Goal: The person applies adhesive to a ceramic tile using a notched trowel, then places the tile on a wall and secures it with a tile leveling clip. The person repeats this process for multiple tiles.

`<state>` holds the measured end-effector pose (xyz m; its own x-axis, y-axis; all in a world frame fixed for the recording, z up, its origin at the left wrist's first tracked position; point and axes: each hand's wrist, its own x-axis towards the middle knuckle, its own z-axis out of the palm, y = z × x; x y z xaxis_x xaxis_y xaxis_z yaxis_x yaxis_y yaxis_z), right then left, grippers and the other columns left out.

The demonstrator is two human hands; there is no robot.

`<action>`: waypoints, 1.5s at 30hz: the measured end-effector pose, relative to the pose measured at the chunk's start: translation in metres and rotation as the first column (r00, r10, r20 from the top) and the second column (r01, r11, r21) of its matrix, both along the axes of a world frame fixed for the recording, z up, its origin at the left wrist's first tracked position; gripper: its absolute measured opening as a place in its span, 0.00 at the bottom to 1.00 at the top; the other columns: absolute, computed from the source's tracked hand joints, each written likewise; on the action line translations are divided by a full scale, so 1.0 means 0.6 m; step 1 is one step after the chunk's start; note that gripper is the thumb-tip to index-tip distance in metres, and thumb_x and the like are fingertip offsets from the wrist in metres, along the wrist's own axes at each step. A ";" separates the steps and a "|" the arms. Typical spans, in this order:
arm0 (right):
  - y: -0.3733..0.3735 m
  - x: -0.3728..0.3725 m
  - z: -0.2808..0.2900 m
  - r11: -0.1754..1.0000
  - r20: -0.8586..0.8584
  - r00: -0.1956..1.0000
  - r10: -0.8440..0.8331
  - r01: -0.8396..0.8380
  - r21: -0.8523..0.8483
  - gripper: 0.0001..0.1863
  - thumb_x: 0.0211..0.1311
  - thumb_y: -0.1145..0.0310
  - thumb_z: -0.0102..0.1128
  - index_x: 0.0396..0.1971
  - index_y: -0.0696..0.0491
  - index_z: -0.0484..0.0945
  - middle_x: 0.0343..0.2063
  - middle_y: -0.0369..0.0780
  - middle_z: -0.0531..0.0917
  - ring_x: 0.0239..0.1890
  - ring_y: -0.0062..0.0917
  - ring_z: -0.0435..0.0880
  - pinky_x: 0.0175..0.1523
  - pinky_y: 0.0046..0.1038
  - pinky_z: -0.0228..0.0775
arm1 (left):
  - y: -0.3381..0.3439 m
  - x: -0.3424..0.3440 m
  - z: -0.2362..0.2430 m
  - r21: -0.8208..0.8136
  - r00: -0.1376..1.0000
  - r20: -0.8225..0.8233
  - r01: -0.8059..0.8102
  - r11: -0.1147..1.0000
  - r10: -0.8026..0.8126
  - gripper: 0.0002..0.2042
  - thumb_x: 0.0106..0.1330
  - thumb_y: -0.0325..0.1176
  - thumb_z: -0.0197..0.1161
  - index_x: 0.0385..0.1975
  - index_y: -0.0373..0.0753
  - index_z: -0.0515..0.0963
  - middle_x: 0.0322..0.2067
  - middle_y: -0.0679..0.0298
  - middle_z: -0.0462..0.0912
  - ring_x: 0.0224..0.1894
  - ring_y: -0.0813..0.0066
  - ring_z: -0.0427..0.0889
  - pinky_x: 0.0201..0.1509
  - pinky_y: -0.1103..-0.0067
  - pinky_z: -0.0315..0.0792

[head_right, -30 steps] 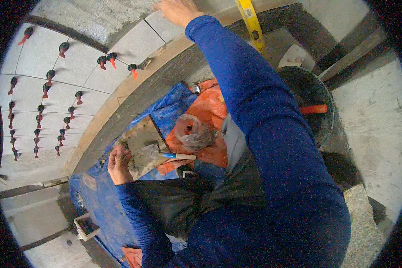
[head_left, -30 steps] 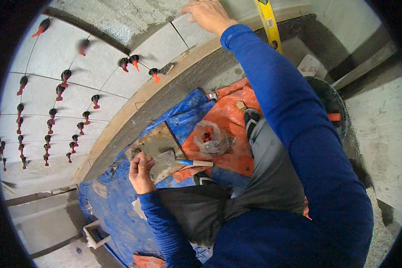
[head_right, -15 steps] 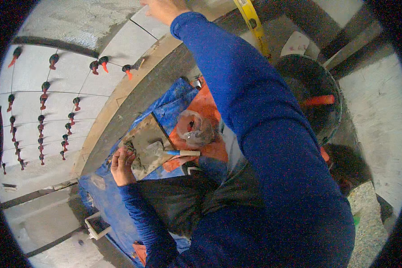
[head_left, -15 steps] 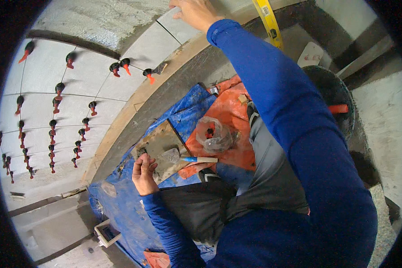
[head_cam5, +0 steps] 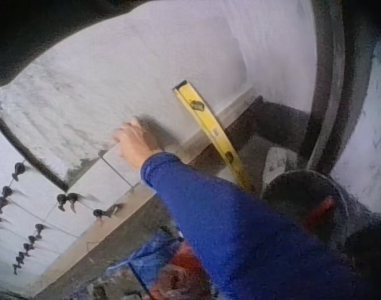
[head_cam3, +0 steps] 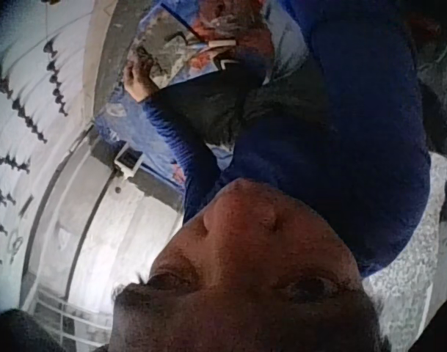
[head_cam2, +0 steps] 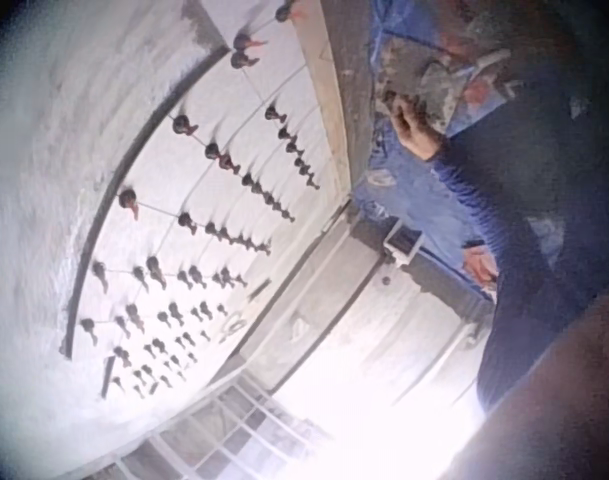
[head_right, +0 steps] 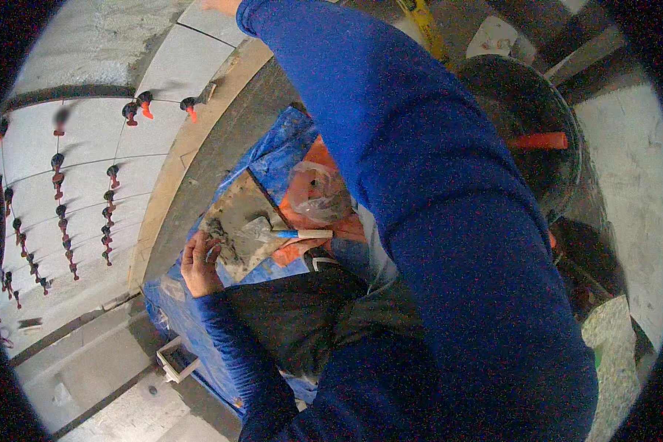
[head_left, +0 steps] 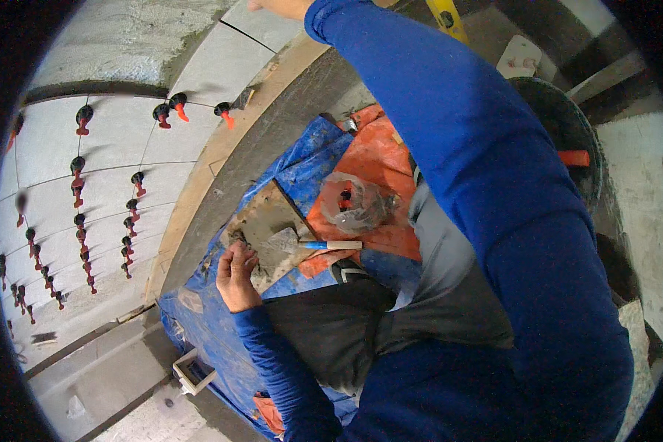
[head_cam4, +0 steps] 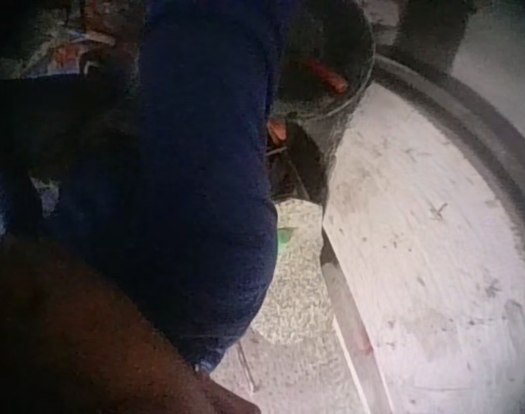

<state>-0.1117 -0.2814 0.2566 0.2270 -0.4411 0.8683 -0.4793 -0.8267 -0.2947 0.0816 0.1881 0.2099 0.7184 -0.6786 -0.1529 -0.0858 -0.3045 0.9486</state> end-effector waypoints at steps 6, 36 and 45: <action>-0.002 0.002 0.002 0.999 -0.031 1.000 0.000 0.002 0.048 0.11 0.45 0.67 0.74 0.29 0.51 0.81 0.36 0.43 0.84 0.49 0.43 0.79 0.57 0.44 0.68 | -0.001 0.005 -0.003 -0.011 1.000 -0.009 0.008 1.000 -0.008 0.15 0.71 0.36 0.66 0.49 0.31 0.80 0.44 0.59 0.84 0.41 0.72 0.85 0.44 0.79 0.80; 0.005 0.030 -0.020 0.995 0.189 0.982 -0.007 0.027 -0.100 0.07 0.54 0.71 0.62 0.32 0.53 0.85 0.43 0.45 0.83 0.56 0.45 0.76 0.63 0.46 0.67 | -0.010 -0.002 -0.009 0.046 0.997 0.034 0.066 0.997 -0.068 0.15 0.72 0.37 0.65 0.49 0.32 0.81 0.43 0.59 0.84 0.41 0.71 0.85 0.44 0.76 0.81; 0.031 -0.021 0.041 0.998 -0.253 0.967 0.019 -0.003 0.061 0.11 0.60 0.66 0.57 0.37 0.50 0.87 0.47 0.41 0.85 0.60 0.37 0.76 0.65 0.45 0.66 | -0.003 0.002 -0.005 -0.012 0.998 0.008 0.061 0.998 -0.060 0.13 0.71 0.37 0.67 0.46 0.33 0.82 0.42 0.62 0.84 0.41 0.72 0.84 0.44 0.77 0.80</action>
<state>-0.1240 -0.2628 0.2812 0.4413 -0.4868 0.7538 -0.5357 -0.8169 -0.2139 0.0830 0.1866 0.2068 0.6770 -0.7227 -0.1391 -0.1105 -0.2867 0.9516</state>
